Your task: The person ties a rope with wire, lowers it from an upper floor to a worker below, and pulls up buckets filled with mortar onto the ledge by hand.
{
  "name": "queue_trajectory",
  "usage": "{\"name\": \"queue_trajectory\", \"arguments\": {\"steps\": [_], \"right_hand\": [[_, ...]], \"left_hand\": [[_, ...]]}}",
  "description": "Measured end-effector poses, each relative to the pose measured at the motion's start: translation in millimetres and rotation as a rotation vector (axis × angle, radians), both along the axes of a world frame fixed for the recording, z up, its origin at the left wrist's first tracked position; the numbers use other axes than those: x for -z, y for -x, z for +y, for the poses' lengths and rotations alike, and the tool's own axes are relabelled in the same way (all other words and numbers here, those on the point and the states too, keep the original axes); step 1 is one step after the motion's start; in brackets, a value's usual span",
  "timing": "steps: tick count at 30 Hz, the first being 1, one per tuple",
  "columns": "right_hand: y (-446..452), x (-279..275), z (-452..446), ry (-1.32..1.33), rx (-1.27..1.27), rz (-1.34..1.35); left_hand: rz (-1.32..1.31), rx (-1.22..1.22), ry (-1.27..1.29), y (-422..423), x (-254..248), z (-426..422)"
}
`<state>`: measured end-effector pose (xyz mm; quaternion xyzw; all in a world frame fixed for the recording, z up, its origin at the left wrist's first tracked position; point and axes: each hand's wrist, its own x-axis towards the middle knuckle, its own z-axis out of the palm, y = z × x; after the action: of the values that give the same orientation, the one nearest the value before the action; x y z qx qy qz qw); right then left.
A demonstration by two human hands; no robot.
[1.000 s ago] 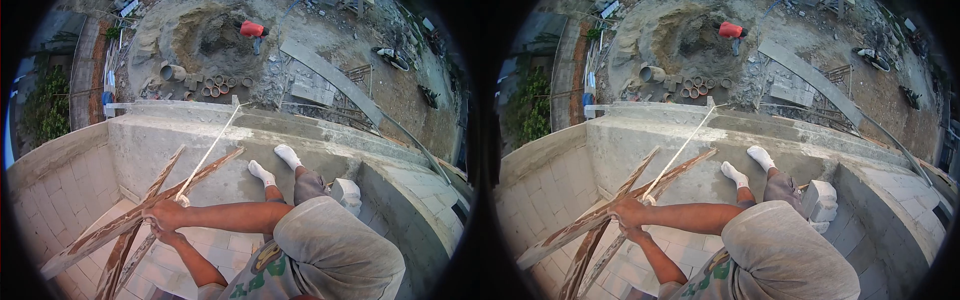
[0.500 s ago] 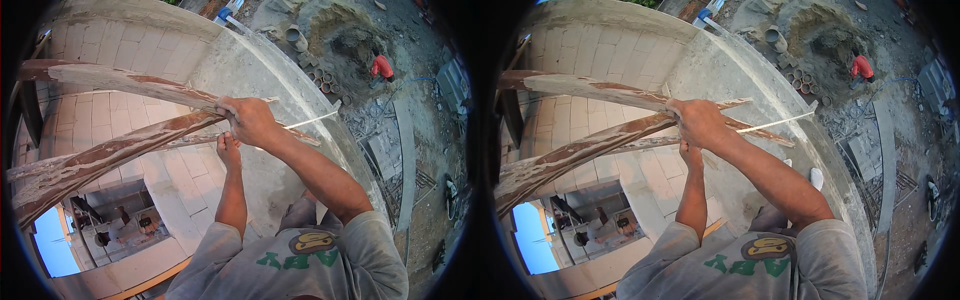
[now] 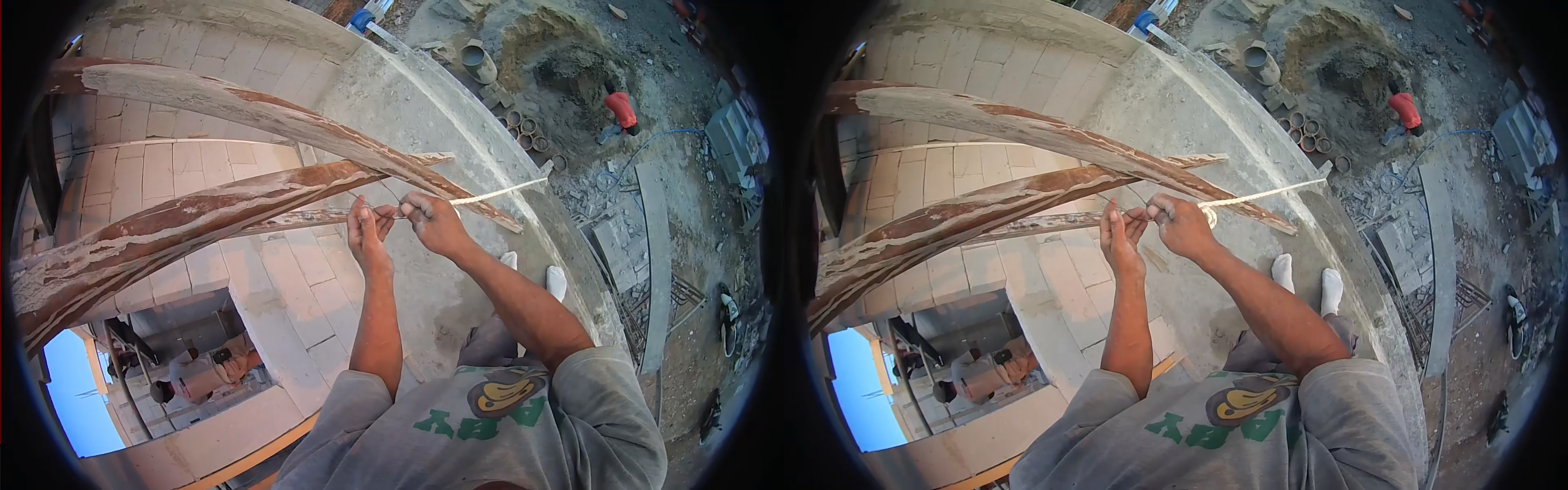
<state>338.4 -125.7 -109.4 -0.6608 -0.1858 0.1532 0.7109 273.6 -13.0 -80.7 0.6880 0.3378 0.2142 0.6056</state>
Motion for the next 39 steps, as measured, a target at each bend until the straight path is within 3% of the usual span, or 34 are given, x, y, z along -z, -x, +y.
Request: {"name": "queue_trajectory", "arguments": {"steps": [3,6,7,10,13,18,20,23,27,31,39], "right_hand": [[5.9,-6.6,1.3,-0.076,-0.153,0.271],[10.3,-14.4,3.4,-0.086,-0.114,0.26],[15.6,-2.8,12.3,-0.056,0.093,0.032],[-10.5,0.3,-4.6,0.222,-0.031,0.017],[-50.6,0.4,-8.9,0.322,-0.411,0.246],[-75.4,-7.5,27.9,0.688,-0.639,0.108],[-76.6,-28.9,23.2,0.841,-0.666,0.1],[-70.2,-17.7,17.5,0.842,-0.542,0.084],[-26.9,-4.5,13.6,0.665,-0.185,-0.079],[-13.9,23.9,-1.0,0.07,-0.395,0.517],[-15.8,-9.6,-61.7,0.123,-0.433,0.398]], "left_hand": [[0.014,0.084,0.106,-8.8,-24.5,1.2],[0.031,0.091,0.109,-11.4,-22.8,4.0],[-0.01,0.136,0.095,-10.8,-20.3,9.4],[-0.025,0.274,0.024,-11.8,-33.1,18.0],[-0.032,0.466,0.01,-16.6,-39.2,36.7],[-0.048,0.445,0.097,-21.0,-39.2,25.2],[-0.016,0.52,-0.034,-21.3,-32.9,40.1],[-0.005,0.551,-0.081,-24.6,-32.9,43.6],[-0.039,0.497,-0.131,-24.4,-25.9,42.9],[-0.016,0.458,-0.049,-21.9,-21.6,52.0],[-0.153,0.511,0.151,-22.5,-16.2,51.9]]}}
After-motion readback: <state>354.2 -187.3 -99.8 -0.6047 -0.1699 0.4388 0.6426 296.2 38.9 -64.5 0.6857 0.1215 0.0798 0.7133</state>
